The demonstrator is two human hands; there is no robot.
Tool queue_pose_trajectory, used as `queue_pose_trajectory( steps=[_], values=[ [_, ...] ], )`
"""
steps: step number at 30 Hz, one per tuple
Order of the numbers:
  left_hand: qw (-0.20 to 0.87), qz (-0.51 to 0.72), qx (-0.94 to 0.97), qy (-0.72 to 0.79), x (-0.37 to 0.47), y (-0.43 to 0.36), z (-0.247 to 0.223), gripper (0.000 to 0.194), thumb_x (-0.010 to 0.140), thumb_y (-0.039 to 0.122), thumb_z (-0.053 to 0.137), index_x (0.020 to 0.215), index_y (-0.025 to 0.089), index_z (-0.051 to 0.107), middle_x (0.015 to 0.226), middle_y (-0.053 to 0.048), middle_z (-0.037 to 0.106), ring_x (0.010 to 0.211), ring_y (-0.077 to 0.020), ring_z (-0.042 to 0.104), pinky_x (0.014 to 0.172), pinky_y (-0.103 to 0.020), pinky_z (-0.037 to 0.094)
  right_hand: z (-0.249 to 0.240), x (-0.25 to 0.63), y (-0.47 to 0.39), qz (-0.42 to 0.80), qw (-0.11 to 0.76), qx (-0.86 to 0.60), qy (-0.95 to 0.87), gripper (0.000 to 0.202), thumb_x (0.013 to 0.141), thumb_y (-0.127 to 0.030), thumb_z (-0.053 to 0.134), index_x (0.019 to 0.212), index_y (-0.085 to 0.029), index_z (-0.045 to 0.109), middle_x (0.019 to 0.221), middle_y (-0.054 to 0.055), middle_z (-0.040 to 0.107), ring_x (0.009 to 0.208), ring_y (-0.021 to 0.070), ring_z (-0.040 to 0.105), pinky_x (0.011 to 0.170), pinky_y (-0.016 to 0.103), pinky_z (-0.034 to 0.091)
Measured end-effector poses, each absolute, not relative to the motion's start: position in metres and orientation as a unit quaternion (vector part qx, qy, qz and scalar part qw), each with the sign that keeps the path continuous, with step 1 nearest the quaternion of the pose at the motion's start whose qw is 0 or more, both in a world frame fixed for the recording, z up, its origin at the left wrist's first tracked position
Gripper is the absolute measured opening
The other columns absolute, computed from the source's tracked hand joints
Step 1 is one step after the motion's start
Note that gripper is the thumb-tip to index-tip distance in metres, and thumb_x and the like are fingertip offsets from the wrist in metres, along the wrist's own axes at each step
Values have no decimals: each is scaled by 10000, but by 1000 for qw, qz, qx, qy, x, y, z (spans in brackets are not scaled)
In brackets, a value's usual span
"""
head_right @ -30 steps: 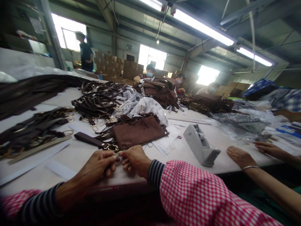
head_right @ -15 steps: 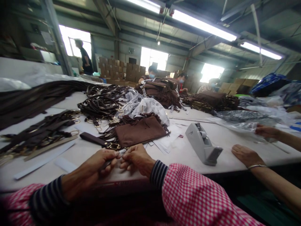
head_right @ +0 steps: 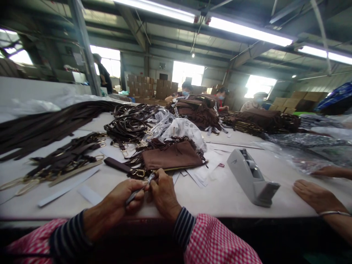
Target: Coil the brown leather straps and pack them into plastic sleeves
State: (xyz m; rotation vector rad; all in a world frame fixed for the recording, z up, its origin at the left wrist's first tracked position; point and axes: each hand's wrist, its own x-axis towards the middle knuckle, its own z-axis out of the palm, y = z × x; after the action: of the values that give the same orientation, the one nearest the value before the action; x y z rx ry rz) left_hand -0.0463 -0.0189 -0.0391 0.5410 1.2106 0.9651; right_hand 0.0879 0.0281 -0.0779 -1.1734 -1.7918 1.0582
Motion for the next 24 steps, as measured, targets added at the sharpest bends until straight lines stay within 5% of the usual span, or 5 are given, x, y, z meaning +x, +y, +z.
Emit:
queue_pose_trajectory(
  steps=[4, 8, 13, 16, 24],
  values=[
    [669, 444, 271, 531, -47, -18, -42, 186, 815, 252, 512, 670, 146, 561, 429, 71, 407, 300, -33, 276, 344, -146, 157, -76, 88, 34, 75, 337, -464, -816, 207, 883, -145, 539, 1086, -176, 523, 812, 44, 705, 668, 197, 677, 538, 252, 322],
    [584, 422, 393, 571, -51, -16, -50, 242, 856, 338, 485, 692, 175, 557, 424, 54, 439, 300, -77, 323, 353, -194, 183, -73, 86, 40, -83, 267, -403, -871, 305, 886, -95, 528, 1185, -155, 527, 895, 83, 711, 736, 204, 687, 549, 275, 283],
    [265, 302, 656, 639, -60, -23, -46, 310, 960, 316, 410, 719, 195, 562, 616, -39, 624, 568, -186, 595, 567, -287, 389, -54, 101, 43, 79, 222, -357, -904, 471, 860, -150, 646, 1304, -189, 493, 853, 7, 688, 685, 175, 641, 575, 245, 321],
    [99, 170, 728, 657, -65, -28, -42, 309, 998, 212, 337, 836, 187, 599, 787, -98, 708, 769, -258, 682, 668, -337, 390, -31, 116, 49, 212, 219, -302, -903, 532, 837, -151, 721, 1329, -227, 535, 813, -36, 637, 698, 146, 599, 642, 230, 379],
    [1, 76, 779, 622, -71, -28, -49, 330, 847, 16, 368, 977, 165, 633, 860, -103, 717, 747, -253, 674, 629, -335, 346, -1, 103, 84, 337, 174, -203, -903, 78, 819, -75, 713, 821, -149, 740, 742, -24, 642, 688, 113, 562, 652, 217, 386]
  ],
)
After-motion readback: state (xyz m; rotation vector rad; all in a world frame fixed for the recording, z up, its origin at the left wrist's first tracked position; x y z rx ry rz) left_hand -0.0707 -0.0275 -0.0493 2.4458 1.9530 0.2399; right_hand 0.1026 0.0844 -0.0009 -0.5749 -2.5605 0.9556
